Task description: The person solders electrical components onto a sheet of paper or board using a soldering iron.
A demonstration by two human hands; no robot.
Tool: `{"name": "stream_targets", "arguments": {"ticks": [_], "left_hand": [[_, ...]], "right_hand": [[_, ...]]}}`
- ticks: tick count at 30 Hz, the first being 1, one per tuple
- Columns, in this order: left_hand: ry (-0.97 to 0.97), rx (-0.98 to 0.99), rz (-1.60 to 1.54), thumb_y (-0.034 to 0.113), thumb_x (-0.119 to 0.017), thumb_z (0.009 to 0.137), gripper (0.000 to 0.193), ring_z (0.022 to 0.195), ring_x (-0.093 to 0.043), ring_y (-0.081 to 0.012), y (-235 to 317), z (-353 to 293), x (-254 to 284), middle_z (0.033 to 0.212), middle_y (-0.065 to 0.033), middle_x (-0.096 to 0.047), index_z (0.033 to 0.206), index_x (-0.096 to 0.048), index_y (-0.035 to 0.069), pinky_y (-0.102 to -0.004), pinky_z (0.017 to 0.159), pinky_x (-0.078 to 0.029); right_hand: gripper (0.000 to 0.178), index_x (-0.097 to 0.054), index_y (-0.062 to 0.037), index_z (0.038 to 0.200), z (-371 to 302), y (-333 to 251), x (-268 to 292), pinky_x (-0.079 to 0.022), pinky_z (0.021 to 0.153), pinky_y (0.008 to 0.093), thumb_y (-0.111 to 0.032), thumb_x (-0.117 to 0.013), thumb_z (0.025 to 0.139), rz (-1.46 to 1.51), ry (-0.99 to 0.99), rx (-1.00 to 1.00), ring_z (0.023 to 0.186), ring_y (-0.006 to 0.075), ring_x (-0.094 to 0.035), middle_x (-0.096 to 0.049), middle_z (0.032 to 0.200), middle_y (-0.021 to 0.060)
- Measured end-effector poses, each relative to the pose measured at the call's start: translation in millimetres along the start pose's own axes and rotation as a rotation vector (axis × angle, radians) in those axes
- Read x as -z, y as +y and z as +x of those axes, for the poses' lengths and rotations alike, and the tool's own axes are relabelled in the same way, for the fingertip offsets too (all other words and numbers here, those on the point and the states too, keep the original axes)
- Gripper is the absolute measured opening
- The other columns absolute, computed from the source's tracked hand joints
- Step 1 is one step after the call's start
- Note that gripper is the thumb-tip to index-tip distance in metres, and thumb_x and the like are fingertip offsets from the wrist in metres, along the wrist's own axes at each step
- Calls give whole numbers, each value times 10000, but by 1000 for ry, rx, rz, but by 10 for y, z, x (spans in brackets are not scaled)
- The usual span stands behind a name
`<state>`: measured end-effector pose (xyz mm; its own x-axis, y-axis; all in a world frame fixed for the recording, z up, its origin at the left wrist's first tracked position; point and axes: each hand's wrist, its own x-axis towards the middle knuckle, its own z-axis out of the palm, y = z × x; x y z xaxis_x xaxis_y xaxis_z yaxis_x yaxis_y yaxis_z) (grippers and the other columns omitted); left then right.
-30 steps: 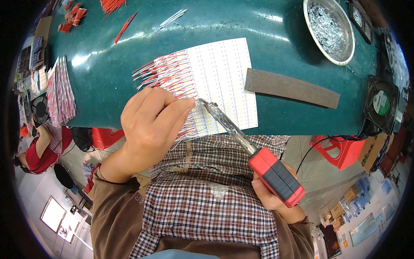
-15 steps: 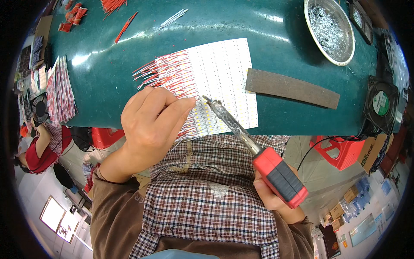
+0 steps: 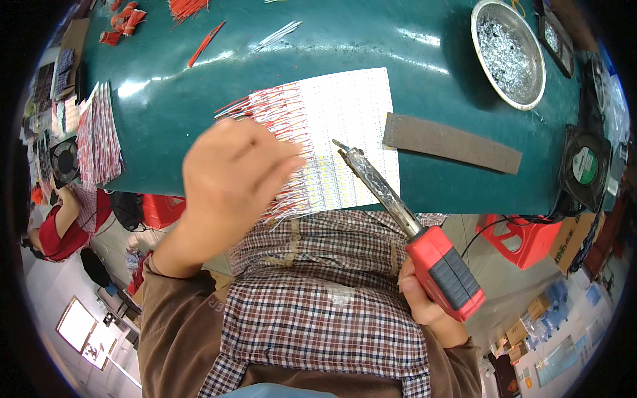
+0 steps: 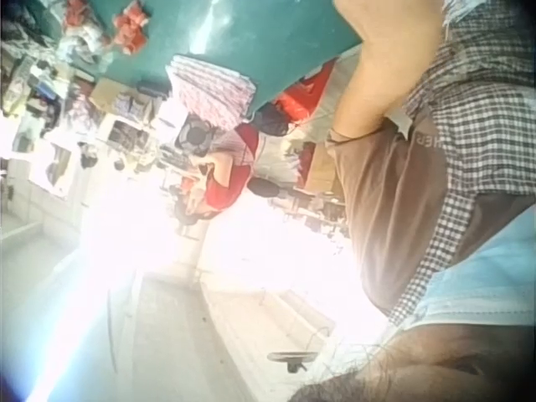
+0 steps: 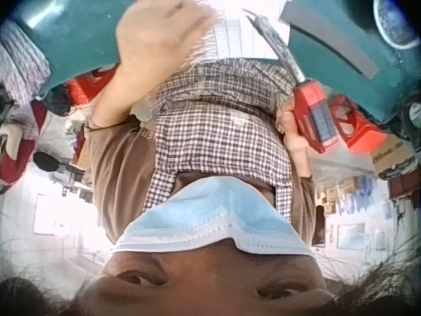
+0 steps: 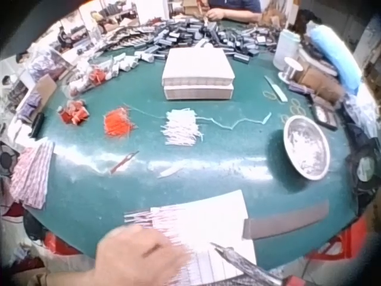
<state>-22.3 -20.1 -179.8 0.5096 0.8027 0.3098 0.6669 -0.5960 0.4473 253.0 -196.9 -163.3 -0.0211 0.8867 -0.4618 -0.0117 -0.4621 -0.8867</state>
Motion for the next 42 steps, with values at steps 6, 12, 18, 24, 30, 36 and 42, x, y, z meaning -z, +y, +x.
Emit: {"name": "stream_targets", "arguments": {"ticks": [6, 12, 18, 24, 30, 36, 42], "left_hand": [[170, 306, 298, 187, -784, 849, 157, 809, -658, -287, -729, 378, 276, 841, -83, -647, 886, -688, 69, -396, 710, -509], [-112, 579, 100, 240, -724, 929, 214, 812, -662, -268, -1092, 435, 390, 884, -111, -689, 999, -688, 41, -371, 731, -510], [4, 578, 170, 234, -709, 939, 212, 727, -638, -214, -903, 367, 406, 890, -88, -718, 1021, -691, 39, -357, 701, -505], [101, 500, 149, 166, -728, 907, 147, 685, -629, -195, -645, 275, 436, 873, -64, -722, 1000, -705, 54, -333, 660, -497], [100, -70, 37, 38, -749, 740, 162, 703, -619, -222, -233, 28, 167, 810, -45, -649, 891, -725, 89, -352, 596, -470], [-2, -166, 42, 70, -745, 694, 228, 679, -586, -173, -2, -164, 34, 777, -1, -594, 922, -747, 82, -323, 561, -428], [-9, -191, 14, 53, -756, 666, 284, 655, -571, -167, -112, -212, -20, 759, -3, -578, 949, -766, 69, -316, 547, -412]], "right_hand": [[249, -497, -36, 1010, 2, -16, -20, -419, 540, 248, -224, -653, 963, -7, -12, 22, 501, 79, -368, -535, 795, 85], [247, -500, -35, 1005, -16, -3, -15, -417, 542, 249, -225, -654, 970, -40, 11, 24, 512, 82, -369, -531, 794, 82], [259, -501, -37, 996, -7, 7, -39, -412, 531, 248, -233, -669, 967, 0, 25, 26, 524, 85, -380, -519, 781, 76], [257, -501, -37, 998, 0, 8, -36, -405, 523, 250, -234, -663, 966, 12, 15, 20, 531, 91, -389, -514, 781, 77], [135, -540, -32, 951, -62, 6, -18, -443, 599, 291, -134, -628, 942, 8, 14, 6, 622, 132, -479, -540, 779, 68], [65, -615, -24, 866, -105, 102, 119, -476, 620, 319, -74, -655, 876, -183, -44, -14, 669, 170, -572, -599, 769, 55], [141, -694, -23, 913, -63, 119, -24, -523, 617, 323, -99, -722, 797, -259, -5, -13, 669, 227, -666, -666, 781, 79]]}}
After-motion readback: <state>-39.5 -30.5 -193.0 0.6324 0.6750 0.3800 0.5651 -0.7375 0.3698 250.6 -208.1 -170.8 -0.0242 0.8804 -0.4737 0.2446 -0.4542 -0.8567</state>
